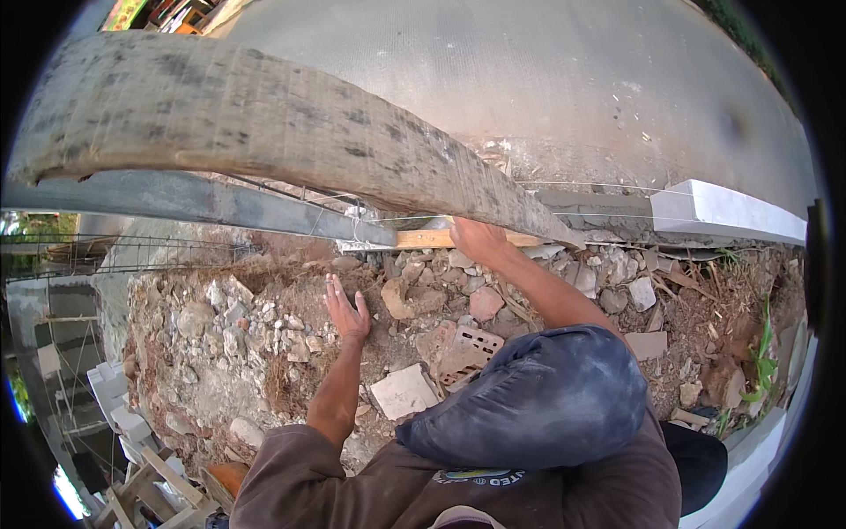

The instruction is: The person applies mortar to the back of white rectangular tiles using a trowel and places them along a curb. They use a rubber mallet to tap the tiles into position and a tape measure to check dimensions. The person also retrieves a hand saw from a nearby room.

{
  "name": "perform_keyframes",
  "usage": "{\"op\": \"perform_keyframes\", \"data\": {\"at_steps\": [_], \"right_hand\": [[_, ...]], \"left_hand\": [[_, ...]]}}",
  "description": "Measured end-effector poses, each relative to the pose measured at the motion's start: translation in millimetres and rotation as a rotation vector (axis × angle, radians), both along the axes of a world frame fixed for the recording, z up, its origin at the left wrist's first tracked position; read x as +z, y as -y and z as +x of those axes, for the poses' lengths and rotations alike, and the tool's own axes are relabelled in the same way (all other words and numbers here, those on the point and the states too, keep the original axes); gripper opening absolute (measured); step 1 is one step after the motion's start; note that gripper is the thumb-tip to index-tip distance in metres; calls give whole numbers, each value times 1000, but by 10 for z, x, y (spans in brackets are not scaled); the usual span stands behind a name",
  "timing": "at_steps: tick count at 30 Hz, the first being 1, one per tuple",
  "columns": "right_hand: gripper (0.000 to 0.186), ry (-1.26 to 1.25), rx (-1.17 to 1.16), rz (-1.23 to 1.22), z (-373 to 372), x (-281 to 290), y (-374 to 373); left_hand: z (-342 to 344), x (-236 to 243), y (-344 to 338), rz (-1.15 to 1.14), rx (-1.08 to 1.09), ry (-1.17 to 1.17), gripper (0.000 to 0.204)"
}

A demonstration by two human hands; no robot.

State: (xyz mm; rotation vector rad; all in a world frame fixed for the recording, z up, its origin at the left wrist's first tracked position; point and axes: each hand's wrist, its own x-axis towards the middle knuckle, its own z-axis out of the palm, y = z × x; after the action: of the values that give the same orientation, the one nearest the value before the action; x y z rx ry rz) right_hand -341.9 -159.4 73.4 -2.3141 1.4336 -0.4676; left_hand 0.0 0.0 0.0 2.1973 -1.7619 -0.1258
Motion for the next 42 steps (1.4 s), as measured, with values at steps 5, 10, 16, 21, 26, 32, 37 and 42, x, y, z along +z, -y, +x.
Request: {"op": "perform_keyframes", "data": {"at_steps": [5,10,16,21,26,32,37,42], "right_hand": [[34,230,-46,533,232,-169,18],[38,462,-101,716,787,-82,-20],[46,358,-242,724,525,-260,-152],[35,524,-266,915,94,-261,-212],[26,720,-373,1074,-153,-234,-219],[30,399,-92,923,-1125,85,-799],[35,138,56,858,-2766,1269,-2016],[37,-185,-437,886,-4029,2975,-3002]], "left_hand": [[-154,83,107,-2,-20,15,71],[-104,38,121,0,-6,28,71],[-175,23,29,4,-9,19,72],[-117,21,29,8,-11,39,73],[-88,5,43,8,-9,19,73],[-45,-16,151,-11,-16,17,71],[-2,-68,67,1,-17,112,68],[128,-431,-113,-136,-80,182,70]]}}
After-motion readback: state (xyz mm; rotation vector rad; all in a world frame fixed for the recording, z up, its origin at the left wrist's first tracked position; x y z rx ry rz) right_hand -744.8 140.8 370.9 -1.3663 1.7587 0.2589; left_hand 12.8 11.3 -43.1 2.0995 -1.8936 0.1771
